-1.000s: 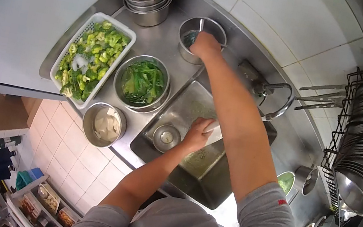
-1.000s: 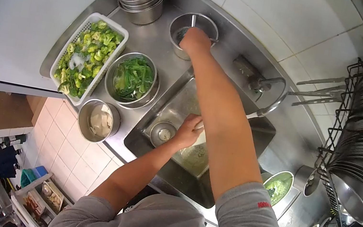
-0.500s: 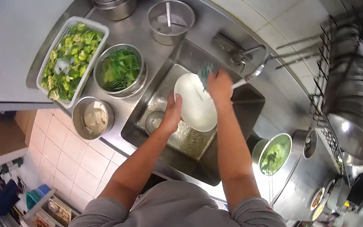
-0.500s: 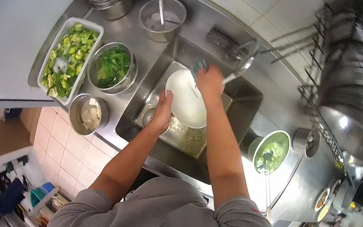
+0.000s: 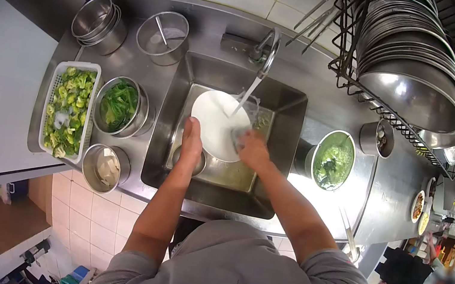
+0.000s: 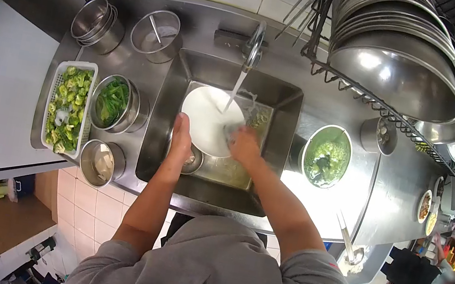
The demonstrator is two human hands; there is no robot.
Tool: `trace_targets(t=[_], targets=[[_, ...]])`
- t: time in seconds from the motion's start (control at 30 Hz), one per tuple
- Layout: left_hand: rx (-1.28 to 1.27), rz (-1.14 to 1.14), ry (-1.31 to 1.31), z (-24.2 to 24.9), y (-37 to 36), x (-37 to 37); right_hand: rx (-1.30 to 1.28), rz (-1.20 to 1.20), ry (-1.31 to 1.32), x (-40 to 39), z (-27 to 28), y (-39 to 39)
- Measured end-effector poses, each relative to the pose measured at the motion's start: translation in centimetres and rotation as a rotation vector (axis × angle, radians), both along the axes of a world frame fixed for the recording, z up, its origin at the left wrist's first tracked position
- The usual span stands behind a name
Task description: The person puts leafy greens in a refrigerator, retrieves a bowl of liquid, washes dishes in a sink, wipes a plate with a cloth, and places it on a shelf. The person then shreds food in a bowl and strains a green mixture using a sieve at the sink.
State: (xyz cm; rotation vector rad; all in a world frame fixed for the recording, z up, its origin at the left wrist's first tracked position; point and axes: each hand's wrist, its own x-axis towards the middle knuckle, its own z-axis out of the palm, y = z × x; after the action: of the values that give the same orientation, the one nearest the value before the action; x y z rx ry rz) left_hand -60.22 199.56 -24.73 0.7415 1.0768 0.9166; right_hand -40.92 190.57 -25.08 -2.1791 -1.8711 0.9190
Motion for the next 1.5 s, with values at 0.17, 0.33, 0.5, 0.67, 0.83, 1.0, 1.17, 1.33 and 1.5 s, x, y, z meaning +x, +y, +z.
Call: trace_targets(t=[0.17,0.33,0.5,0.67,0.83,1.0,1.17,1.33,1.5], targets=[[0.250,-0.227,0.239,1.2,-2.3,0.4,0.417,-0.385,0.158,-1.5,-1.5,4.9],[0.173,-0.204,0.251,-4.0,0.8,-2.3,0.392,-0.136,0.452,-6.4,2.4,3.0],[0.182,0.021,0.219,-0.6,1.5,-4.9,0.122,-0.049,0.128,-2.0,-3.8,1.4],[0.105,0.106,0.098,-0.5,0.3,-7.0,0.291,-0.207,0.294,-4.0,5.9,9.9],[-0.013,0.154,0.079,0.9,-0.2,-5.6,0.499,-0.264,0.696,-6.4,14.1,20.3],[0.036,0.127,-0.009,1.5,-0.5,-5.0,0.557,-0.319,0.554,-2.6,15.9,20.7],[0.046,0.120,-0.012,1.9,-0.2,-3.8,0.238,-0.887,1.115,2.5,8.7,13.9],[0.011,0.000,-0.148,3.9,-0.2,-1.4,0.207,-0.778,1.214,3.9,7.8,11.6],[-0.085,-0.039,-0.205,4.3,-0.2,0.3,0.252,-0.799,1.156,3.2,9.5,12.4]])
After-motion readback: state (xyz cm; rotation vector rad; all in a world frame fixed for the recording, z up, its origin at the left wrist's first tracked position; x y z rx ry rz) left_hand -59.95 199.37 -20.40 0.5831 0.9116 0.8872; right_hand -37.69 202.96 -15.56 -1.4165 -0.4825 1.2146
